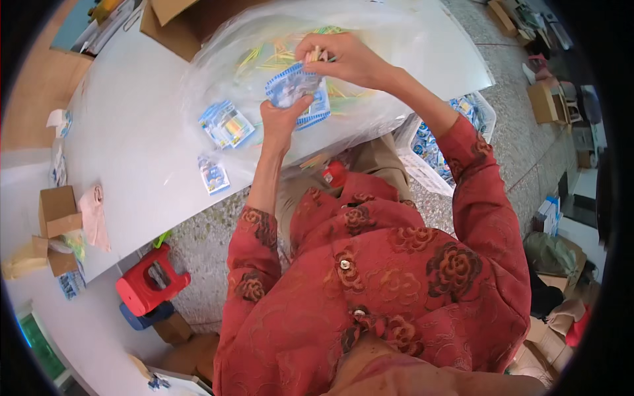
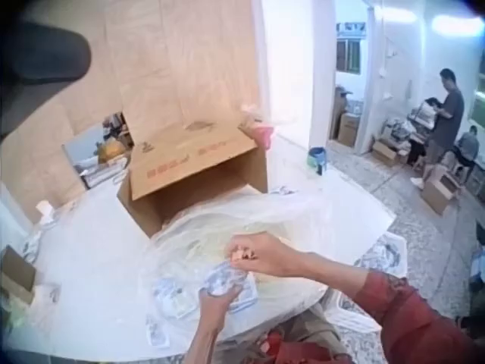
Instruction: Packing individual yellow plastic parts into small plastic bags.
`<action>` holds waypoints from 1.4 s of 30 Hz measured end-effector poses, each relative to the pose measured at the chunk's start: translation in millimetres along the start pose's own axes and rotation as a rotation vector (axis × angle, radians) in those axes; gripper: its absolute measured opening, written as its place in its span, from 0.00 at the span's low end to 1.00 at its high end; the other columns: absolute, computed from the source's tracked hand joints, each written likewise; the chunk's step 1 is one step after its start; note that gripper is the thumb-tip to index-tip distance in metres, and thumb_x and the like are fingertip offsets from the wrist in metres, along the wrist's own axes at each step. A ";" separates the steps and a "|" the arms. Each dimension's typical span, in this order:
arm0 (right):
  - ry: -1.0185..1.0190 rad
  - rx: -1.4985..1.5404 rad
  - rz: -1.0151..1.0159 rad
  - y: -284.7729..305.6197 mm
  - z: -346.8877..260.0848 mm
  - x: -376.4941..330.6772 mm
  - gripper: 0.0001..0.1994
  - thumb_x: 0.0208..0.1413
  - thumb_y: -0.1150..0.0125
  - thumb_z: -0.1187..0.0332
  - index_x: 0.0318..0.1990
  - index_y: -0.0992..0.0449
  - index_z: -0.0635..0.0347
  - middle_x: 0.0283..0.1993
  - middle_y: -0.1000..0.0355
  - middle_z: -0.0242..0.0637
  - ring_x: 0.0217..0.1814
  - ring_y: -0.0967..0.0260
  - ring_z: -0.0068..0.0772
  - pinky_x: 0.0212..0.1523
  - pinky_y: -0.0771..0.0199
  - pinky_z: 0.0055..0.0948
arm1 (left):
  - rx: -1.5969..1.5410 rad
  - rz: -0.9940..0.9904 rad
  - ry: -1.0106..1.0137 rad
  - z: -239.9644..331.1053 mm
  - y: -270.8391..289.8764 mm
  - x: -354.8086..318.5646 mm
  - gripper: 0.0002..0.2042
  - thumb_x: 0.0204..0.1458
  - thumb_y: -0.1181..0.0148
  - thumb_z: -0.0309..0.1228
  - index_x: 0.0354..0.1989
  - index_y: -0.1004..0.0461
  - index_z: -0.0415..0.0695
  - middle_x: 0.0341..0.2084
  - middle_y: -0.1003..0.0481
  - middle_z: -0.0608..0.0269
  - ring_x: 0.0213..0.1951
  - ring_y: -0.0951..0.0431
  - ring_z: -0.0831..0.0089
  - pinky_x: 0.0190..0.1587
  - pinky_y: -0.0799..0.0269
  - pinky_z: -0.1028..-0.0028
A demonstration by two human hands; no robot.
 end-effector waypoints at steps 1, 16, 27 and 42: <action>0.022 -0.022 0.035 6.1 -4.9 -1.0 0.10 0.48 0.43 0.69 0.39 0.27 0.58 0.43 0.30 0.37 0.38 0.30 0.30 0.39 0.30 0.27 | 0.050 0.034 -0.018 6.4 -2.3 0.0 0.26 0.38 0.33 0.26 0.47 0.36 0.34 0.36 0.27 0.59 0.35 0.26 0.74 0.42 0.31 0.75; 0.185 0.067 0.289 2.7 4.5 7.5 0.15 0.53 0.52 0.59 0.37 0.27 0.63 0.34 0.28 0.45 0.38 0.33 0.45 0.41 0.34 0.36 | -0.087 0.101 -0.071 10.8 2.8 9.8 0.18 0.43 0.41 0.19 0.45 0.33 0.34 0.39 0.28 0.59 0.38 0.27 0.73 0.43 0.32 0.74; -0.024 0.651 0.466 15.2 46.2 -1.3 0.15 0.57 0.53 0.60 0.44 0.31 0.63 0.38 0.30 0.34 0.40 0.33 0.25 0.45 0.33 0.27 | -0.198 0.071 -0.109 11.6 10.2 6.8 0.20 0.43 0.42 0.18 0.48 0.34 0.36 0.41 0.29 0.61 0.42 0.28 0.72 0.46 0.34 0.73; -0.180 0.691 0.227 -20.7 63.3 -17.0 0.07 0.52 0.45 0.72 0.39 0.27 0.62 0.35 0.30 0.26 0.37 0.36 0.13 0.40 0.35 0.17 | -0.211 0.059 -0.069 18.0 2.9 8.8 0.15 0.42 0.38 0.21 0.41 0.27 0.39 0.35 0.25 0.64 0.35 0.25 0.78 0.39 0.30 0.78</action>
Point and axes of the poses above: each hand's wrist, its own x-axis towards the middle knuckle, its own y-axis out of the back of the hand, z = x × y, the point moved 9 cm from there along x, towards the middle knuckle
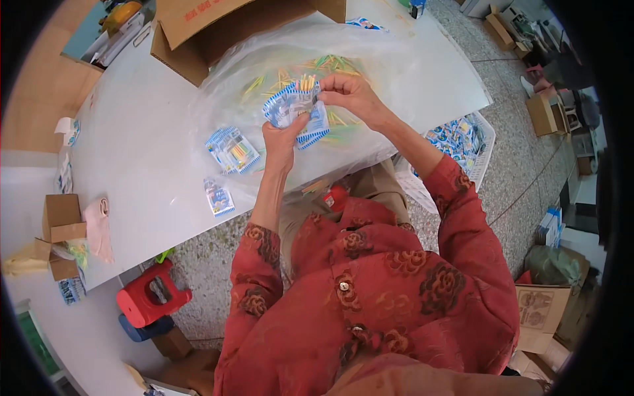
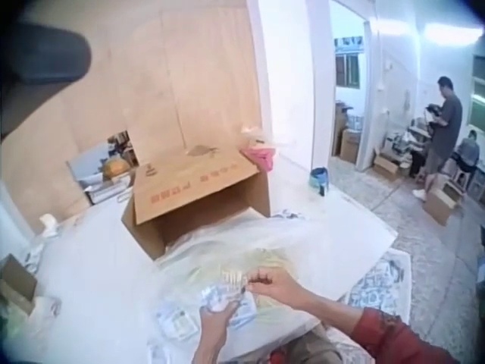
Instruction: Packing individual yellow plastic parts into small plastic bags.
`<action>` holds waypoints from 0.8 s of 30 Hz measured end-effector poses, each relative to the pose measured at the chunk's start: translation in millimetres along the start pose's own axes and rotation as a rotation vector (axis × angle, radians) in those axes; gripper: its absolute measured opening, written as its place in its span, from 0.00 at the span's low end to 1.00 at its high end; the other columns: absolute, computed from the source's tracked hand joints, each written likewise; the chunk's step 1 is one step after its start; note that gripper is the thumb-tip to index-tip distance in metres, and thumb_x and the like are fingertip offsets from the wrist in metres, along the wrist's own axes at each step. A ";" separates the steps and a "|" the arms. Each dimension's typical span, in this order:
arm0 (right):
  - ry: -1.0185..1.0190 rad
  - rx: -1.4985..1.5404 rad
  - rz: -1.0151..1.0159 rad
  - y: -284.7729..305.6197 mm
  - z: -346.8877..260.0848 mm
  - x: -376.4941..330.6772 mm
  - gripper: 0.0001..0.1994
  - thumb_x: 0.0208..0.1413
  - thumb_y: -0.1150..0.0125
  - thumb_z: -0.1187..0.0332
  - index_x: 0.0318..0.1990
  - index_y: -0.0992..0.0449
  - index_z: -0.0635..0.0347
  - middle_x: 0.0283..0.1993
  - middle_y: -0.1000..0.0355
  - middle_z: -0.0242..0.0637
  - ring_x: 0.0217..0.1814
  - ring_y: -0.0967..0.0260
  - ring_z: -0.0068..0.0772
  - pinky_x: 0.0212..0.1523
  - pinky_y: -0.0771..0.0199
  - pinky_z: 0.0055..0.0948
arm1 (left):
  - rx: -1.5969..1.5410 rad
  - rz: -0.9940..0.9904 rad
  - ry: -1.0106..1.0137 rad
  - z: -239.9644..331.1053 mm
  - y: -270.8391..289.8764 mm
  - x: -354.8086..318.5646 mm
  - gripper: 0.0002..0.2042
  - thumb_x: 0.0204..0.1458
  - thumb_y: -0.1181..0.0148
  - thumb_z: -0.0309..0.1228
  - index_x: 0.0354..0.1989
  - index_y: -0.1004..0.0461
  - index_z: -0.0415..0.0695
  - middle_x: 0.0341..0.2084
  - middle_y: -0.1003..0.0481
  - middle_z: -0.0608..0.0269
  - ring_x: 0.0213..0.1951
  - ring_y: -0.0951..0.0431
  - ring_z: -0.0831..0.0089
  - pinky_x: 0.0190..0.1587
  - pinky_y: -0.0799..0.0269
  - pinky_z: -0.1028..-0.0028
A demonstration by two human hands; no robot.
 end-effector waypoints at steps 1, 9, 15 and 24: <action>0.002 -0.018 0.020 1.9 2.2 1.7 0.07 0.52 0.45 0.72 0.38 0.27 0.62 0.33 0.31 0.26 0.36 0.37 0.13 0.39 0.35 0.16 | -0.001 0.000 -0.001 -0.7 0.3 0.2 0.15 0.42 0.38 0.21 0.41 0.27 0.39 0.35 0.25 0.64 0.35 0.25 0.78 0.39 0.29 0.78; -0.019 -0.193 0.080 9.2 -0.1 5.4 0.06 0.53 0.46 0.69 0.37 0.27 0.58 0.29 0.33 0.22 0.30 0.39 0.12 0.32 0.37 0.16 | -0.041 0.036 0.050 -13.9 9.3 2.9 0.15 0.42 0.37 0.23 0.41 0.28 0.39 0.36 0.25 0.64 0.36 0.26 0.78 0.40 0.30 0.78; 0.096 0.045 0.136 22.8 -3.3 8.2 0.06 0.56 0.50 0.70 0.39 0.30 0.58 0.35 0.30 0.26 0.35 0.35 0.14 0.34 0.34 0.17 | -0.133 0.068 0.019 -14.7 24.5 2.1 0.15 0.43 0.38 0.22 0.42 0.28 0.40 0.36 0.25 0.63 0.36 0.26 0.77 0.41 0.30 0.77; 0.281 -0.406 0.223 45.1 26.8 -3.8 0.05 0.55 0.50 0.74 0.39 0.32 0.62 0.33 0.32 0.28 0.33 0.38 0.14 0.35 0.37 0.16 | -0.141 0.201 -0.057 1.4 56.0 -14.1 0.14 0.45 0.40 0.21 0.42 0.29 0.39 0.37 0.26 0.63 0.37 0.25 0.76 0.41 0.28 0.76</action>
Point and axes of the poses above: each hand's wrist, its own x-axis towards the middle knuckle, its own y-axis out of the back of the hand, z = x × y, the point moved 9 cm from there along x, towards the middle knuckle
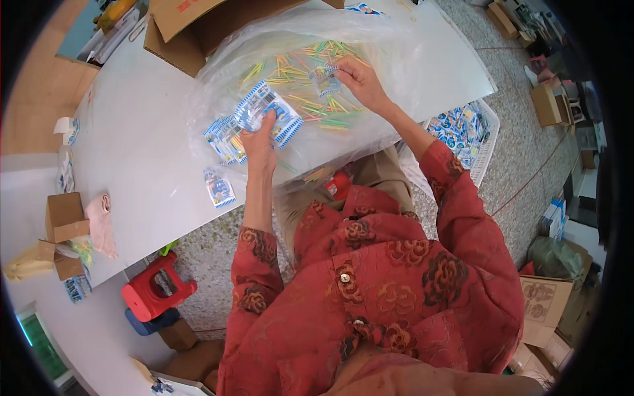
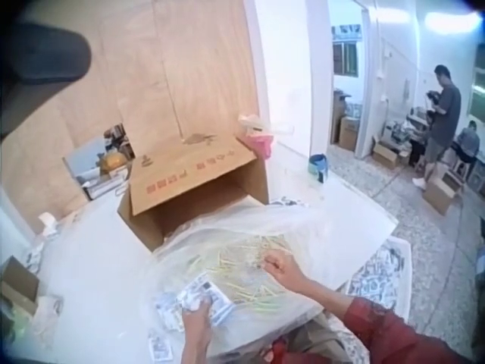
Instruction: Packing individual yellow plastic parts into small plastic bags.
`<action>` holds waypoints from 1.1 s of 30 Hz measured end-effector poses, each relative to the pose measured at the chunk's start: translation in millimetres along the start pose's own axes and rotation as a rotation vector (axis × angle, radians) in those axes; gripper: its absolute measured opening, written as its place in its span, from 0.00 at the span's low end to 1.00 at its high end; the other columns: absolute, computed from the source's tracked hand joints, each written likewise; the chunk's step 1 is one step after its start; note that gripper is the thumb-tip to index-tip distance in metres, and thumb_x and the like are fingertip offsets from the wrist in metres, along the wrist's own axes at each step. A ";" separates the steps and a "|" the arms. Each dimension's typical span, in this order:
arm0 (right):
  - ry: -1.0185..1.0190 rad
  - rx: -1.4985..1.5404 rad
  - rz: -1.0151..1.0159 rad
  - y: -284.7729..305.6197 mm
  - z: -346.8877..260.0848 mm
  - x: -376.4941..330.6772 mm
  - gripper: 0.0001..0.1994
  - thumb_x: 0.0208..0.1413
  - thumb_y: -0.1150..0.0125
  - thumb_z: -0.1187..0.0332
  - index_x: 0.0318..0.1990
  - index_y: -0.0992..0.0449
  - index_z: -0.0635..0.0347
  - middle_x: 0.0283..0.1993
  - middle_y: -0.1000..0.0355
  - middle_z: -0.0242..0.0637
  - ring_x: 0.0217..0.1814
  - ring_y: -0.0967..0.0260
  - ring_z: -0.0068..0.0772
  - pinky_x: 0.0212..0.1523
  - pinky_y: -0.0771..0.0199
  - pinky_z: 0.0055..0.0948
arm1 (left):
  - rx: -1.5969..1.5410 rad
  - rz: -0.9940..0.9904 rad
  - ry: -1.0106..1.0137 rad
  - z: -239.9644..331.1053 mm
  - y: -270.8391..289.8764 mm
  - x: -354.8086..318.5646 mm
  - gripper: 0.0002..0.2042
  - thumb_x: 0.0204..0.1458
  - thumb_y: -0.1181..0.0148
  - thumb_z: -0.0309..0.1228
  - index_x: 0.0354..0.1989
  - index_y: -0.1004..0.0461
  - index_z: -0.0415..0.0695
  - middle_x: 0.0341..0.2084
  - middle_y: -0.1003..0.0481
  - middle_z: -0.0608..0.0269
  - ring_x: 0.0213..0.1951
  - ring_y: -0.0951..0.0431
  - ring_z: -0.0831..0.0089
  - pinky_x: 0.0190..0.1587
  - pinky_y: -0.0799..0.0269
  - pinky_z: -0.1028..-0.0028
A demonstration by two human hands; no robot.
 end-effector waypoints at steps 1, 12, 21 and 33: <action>-0.010 -0.052 0.027 1.4 6.5 -4.3 0.04 0.54 0.48 0.74 0.37 0.32 0.61 0.30 0.33 0.28 0.31 0.39 0.13 0.32 0.38 0.17 | 0.018 0.014 -0.020 3.2 2.2 -1.1 0.14 0.45 0.41 0.21 0.42 0.30 0.38 0.37 0.26 0.63 0.36 0.25 0.76 0.40 0.28 0.76; -0.185 0.446 0.016 -6.9 -1.4 -2.3 0.05 0.58 0.52 0.70 0.40 0.33 0.56 0.36 0.31 0.25 0.39 0.36 0.15 0.39 0.35 0.18 | 0.357 -0.144 0.123 -12.8 -15.3 -16.2 0.12 0.43 0.38 0.25 0.38 0.26 0.40 0.32 0.24 0.66 0.32 0.26 0.81 0.37 0.31 0.79; -0.331 0.549 -0.177 -33.4 -26.9 -19.7 0.10 0.56 0.49 0.67 0.45 0.33 0.54 0.37 0.30 0.25 0.39 0.36 0.14 0.40 0.36 0.18 | 0.481 -0.256 -0.004 -21.6 -45.3 -28.9 0.10 0.43 0.38 0.24 0.35 0.25 0.36 0.28 0.24 0.69 0.28 0.29 0.85 0.32 0.31 0.81; -0.344 0.274 -0.541 -89.0 -42.3 -7.9 0.08 0.48 0.40 0.66 0.33 0.24 0.60 0.30 0.28 0.27 0.31 0.35 0.14 0.34 0.37 0.19 | 0.808 -0.177 -0.162 11.7 3.5 -65.6 0.10 0.42 0.38 0.23 0.35 0.25 0.38 0.24 0.24 0.64 0.26 0.27 0.81 0.31 0.31 0.80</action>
Point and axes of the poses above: each hand's wrist, its own x-axis towards the middle knuckle, its own y-axis out of the back of the hand, z = x × y, the point moved 9 cm from there along x, towards the middle knuckle
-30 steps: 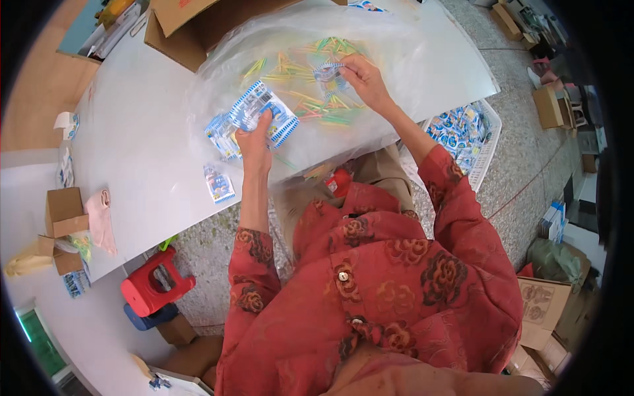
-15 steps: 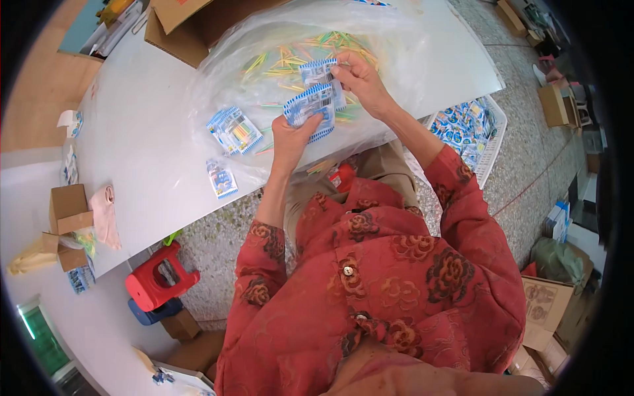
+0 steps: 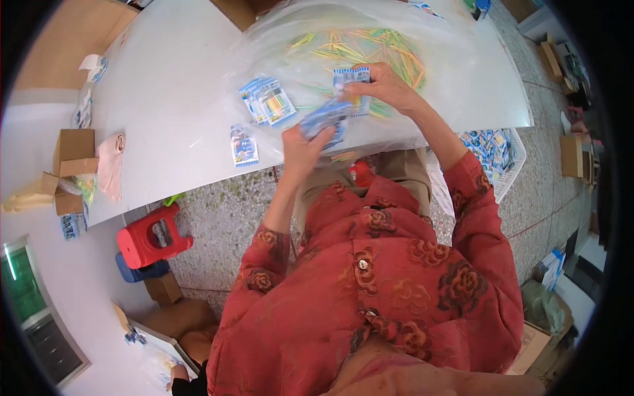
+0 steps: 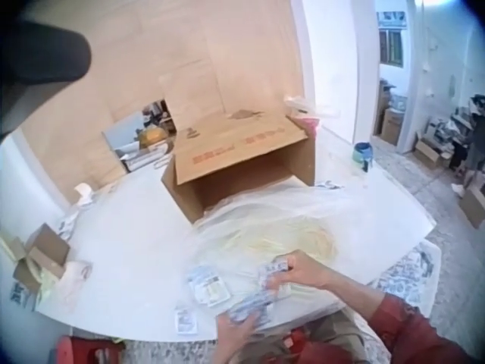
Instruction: Packing individual yellow plastic parts into small plastic bags.
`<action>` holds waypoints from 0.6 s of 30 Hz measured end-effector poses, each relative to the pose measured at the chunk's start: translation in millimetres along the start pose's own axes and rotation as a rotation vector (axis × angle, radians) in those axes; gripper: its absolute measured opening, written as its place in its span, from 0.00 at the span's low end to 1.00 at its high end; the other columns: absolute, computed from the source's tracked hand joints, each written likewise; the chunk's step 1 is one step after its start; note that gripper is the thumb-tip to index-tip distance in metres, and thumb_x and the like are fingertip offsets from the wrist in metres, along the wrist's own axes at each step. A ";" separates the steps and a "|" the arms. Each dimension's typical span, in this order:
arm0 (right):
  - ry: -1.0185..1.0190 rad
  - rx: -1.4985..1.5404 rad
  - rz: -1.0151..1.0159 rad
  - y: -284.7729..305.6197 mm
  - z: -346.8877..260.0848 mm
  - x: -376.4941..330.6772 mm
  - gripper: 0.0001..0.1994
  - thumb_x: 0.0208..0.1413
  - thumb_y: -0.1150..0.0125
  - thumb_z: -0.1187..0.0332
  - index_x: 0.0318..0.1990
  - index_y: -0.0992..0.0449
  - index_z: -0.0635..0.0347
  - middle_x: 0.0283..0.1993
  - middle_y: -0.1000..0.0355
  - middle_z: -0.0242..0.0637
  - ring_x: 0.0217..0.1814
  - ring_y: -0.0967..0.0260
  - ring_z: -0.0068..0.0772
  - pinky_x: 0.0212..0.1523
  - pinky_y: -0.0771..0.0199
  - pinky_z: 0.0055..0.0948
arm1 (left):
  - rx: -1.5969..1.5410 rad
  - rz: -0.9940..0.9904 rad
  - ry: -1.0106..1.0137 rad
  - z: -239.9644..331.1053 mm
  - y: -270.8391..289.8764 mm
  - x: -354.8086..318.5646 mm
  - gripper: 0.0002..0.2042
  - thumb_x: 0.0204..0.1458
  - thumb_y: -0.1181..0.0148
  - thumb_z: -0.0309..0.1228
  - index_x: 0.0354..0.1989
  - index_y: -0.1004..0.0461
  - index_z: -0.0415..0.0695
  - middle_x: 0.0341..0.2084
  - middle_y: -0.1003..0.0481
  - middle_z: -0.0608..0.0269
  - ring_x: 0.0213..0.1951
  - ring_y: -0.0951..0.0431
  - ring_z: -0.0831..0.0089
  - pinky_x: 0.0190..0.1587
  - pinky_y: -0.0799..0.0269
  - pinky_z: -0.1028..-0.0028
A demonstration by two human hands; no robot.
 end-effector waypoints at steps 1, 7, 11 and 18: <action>0.008 -0.030 0.038 0.0 3.8 5.7 0.09 0.49 0.40 0.66 0.34 0.24 0.60 0.31 0.28 0.28 0.32 0.35 0.14 0.34 0.37 0.18 | -0.148 0.088 0.064 -1.7 15.8 -8.1 0.10 0.42 0.38 0.22 0.35 0.25 0.37 0.26 0.24 0.64 0.27 0.27 0.80 0.33 0.30 0.79; 0.140 -0.234 -0.057 -69.8 14.8 66.6 0.13 0.46 0.38 0.62 0.36 0.25 0.59 0.30 0.28 0.31 0.31 0.36 0.18 0.33 0.36 0.22 | -0.440 0.384 0.205 -25.0 86.7 -35.8 0.12 0.43 0.40 0.20 0.38 0.27 0.36 0.32 0.25 0.63 0.32 0.25 0.76 0.38 0.29 0.76; 0.224 -0.297 -0.012 -104.0 23.7 99.6 0.16 0.45 0.38 0.60 0.39 0.25 0.60 0.30 0.28 0.32 0.32 0.35 0.21 0.33 0.35 0.24 | -0.481 0.444 0.213 -27.5 97.5 -33.3 0.12 0.43 0.39 0.19 0.38 0.27 0.35 0.33 0.25 0.61 0.32 0.25 0.77 0.38 0.29 0.77; 0.310 -0.123 0.092 -90.2 -35.0 71.3 0.14 0.47 0.40 0.60 0.37 0.27 0.60 0.26 0.32 0.34 0.28 0.38 0.21 0.30 0.38 0.20 | -0.499 0.424 0.206 -29.2 94.9 -26.0 0.12 0.42 0.39 0.20 0.38 0.27 0.36 0.32 0.25 0.62 0.31 0.25 0.77 0.37 0.29 0.77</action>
Point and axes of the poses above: each hand's wrist, its own x-axis towards the middle knuckle, its own y-axis out of the back of the hand, z = x × y, the point moved 9 cm from there along x, towards the middle knuckle
